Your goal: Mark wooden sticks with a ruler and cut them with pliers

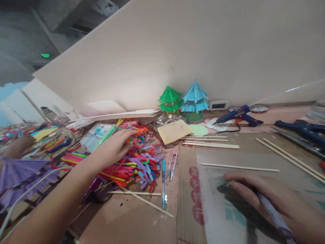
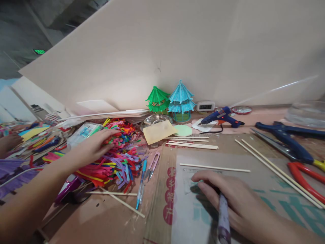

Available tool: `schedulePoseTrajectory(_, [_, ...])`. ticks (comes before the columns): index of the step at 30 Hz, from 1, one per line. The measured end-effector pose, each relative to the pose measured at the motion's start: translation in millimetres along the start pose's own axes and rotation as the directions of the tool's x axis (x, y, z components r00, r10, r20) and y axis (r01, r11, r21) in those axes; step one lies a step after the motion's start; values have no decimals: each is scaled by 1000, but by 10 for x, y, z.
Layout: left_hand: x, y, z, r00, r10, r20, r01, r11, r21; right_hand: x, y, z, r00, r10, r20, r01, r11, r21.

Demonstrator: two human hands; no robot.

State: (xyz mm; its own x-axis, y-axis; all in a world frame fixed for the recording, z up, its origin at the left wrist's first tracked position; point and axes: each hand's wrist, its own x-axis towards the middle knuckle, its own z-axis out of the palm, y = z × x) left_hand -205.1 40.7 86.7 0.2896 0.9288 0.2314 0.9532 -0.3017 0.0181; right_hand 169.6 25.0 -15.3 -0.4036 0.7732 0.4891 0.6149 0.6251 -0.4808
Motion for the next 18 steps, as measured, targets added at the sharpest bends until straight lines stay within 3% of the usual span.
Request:
schedulePoseTrajectory(2, [-71, 150, 37, 996, 87, 32, -88, 995, 37, -18, 34, 3, 996, -77, 52, 73, 995, 69])
schedulePoseTrajectory(6, [-178, 360, 182, 966, 203, 159, -233, 951, 202, -50, 72, 7, 990, -51, 134, 37, 994, 106])
schedulePoseTrajectory(11, [-109, 378, 424, 978, 157, 135, -179, 968, 173, -64, 57, 29, 990, -11, 143, -8, 991, 133])
schedulePoseTrajectory(14, [-19, 298, 347, 989, 111, 97, -120, 989, 89, -64, 44, 27, 993, -27, 115, 10, 989, 145])
schedulePoseTrajectory(18, [41, 150, 28, 1000, 12, 22, -10, 998, -69, -62, 31, 0, 989, 8, 150, -25, 993, 115])
